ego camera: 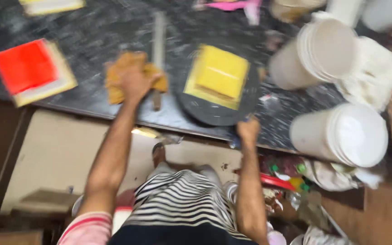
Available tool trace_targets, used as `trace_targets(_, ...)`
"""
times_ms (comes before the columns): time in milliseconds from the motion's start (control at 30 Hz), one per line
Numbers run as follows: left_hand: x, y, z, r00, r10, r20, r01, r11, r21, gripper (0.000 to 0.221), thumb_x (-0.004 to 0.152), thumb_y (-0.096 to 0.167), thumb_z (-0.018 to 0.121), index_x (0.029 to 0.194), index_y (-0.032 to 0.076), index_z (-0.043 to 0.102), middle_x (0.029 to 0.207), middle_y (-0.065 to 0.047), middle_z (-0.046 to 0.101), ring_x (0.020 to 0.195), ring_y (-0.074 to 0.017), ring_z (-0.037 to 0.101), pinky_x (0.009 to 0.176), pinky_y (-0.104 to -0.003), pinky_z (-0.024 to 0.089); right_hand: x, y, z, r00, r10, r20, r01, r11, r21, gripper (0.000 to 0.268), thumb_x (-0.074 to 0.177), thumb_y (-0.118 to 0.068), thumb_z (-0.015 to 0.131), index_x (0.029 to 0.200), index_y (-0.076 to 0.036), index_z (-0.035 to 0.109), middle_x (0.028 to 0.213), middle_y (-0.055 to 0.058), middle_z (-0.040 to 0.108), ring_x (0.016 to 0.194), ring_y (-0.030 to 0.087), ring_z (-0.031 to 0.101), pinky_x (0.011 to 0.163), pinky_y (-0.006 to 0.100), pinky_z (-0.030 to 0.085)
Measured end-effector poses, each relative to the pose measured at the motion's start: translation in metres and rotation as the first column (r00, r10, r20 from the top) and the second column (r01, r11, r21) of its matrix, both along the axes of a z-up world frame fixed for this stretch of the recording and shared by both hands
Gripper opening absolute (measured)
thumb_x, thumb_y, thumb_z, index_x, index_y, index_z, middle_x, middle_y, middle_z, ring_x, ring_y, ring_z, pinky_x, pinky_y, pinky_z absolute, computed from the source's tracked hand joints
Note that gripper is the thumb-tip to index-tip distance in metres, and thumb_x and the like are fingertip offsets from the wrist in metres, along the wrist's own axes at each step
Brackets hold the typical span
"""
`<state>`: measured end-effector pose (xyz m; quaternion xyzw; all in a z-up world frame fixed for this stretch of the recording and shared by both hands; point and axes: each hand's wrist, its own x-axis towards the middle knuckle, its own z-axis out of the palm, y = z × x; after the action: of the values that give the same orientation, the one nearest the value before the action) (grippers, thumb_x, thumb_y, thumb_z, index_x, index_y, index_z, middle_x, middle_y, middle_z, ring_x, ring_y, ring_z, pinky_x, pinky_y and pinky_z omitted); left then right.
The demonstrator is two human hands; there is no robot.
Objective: Applying and smoothing white frosting and red icing on multiple square cakes using spatulas and a turntable.
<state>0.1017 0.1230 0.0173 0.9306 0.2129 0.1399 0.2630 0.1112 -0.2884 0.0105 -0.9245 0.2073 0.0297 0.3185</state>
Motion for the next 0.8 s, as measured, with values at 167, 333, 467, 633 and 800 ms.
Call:
trace_targets(167,0.004,0.032,-0.045,0.994,0.107,0.006,-0.107,0.982,0.153,0.056,0.083,0.054,0.075,0.13,0.025,0.068,0.156,-0.008,0.046,0.145,-0.0477,0.031,0.105,-0.087,0.015,-0.079,-0.043,-0.004,0.998,0.041,0.047,-0.047,0.991,0.125,0.028,0.08,-0.007,0.062,0.106,0.001,0.069,0.086,0.014,0.068,0.073,0.023,0.062,0.065,0.039,0.049)
trace_targets(333,-0.03,0.035,-0.108,0.977,0.041,0.207,-0.032,0.998,-0.05,0.032,0.097,0.034,0.076,0.125,0.017,0.072,0.142,-0.004,0.061,0.134,-0.0302,0.055,0.121,-0.058,0.037,-0.158,-0.063,0.037,0.972,-0.108,0.209,0.007,0.902,0.431,0.04,0.074,0.008,0.062,0.112,-0.001,0.061,0.077,0.007,0.058,0.06,0.016,0.053,0.053,0.03,0.043)
trace_targets(467,-0.089,0.012,-0.083,0.907,0.15,0.392,0.022,0.915,-0.402,0.04,0.085,0.021,0.084,0.121,0.011,0.07,0.131,-0.01,0.067,0.123,-0.0287,0.064,0.107,-0.045,0.052,-0.165,-0.036,0.086,0.851,-0.081,0.52,-0.275,0.775,0.57,0.02,0.098,-0.002,0.061,0.117,-0.001,0.054,0.082,0.007,0.059,0.065,0.014,0.057,0.058,0.027,0.049)
trace_targets(633,-0.157,-0.044,-0.06,0.823,0.49,0.287,0.191,0.238,-0.952,0.074,0.079,0.014,0.084,0.142,0.011,0.046,0.133,-0.008,0.061,0.122,-0.0221,0.062,0.1,-0.039,0.055,-0.137,0.045,0.122,0.858,0.399,0.323,-0.512,0.626,0.588,0.02,0.108,-0.008,0.052,0.123,0.004,0.058,0.097,0.016,0.071,0.074,0.015,0.067,0.062,0.028,0.055)
trace_targets(800,-0.199,-0.148,-0.047,0.893,0.392,0.219,0.388,-0.427,-0.817,0.06,0.088,0.014,0.08,0.14,0.0,0.053,0.127,-0.013,0.067,0.112,-0.0235,0.069,0.095,-0.037,0.059,-0.132,0.134,-0.008,0.399,0.893,0.209,-0.915,0.375,0.146,0.028,0.1,-0.018,0.055,0.12,0.0,0.056,0.089,0.028,0.068,0.082,0.048,0.068,0.067,0.05,0.054)
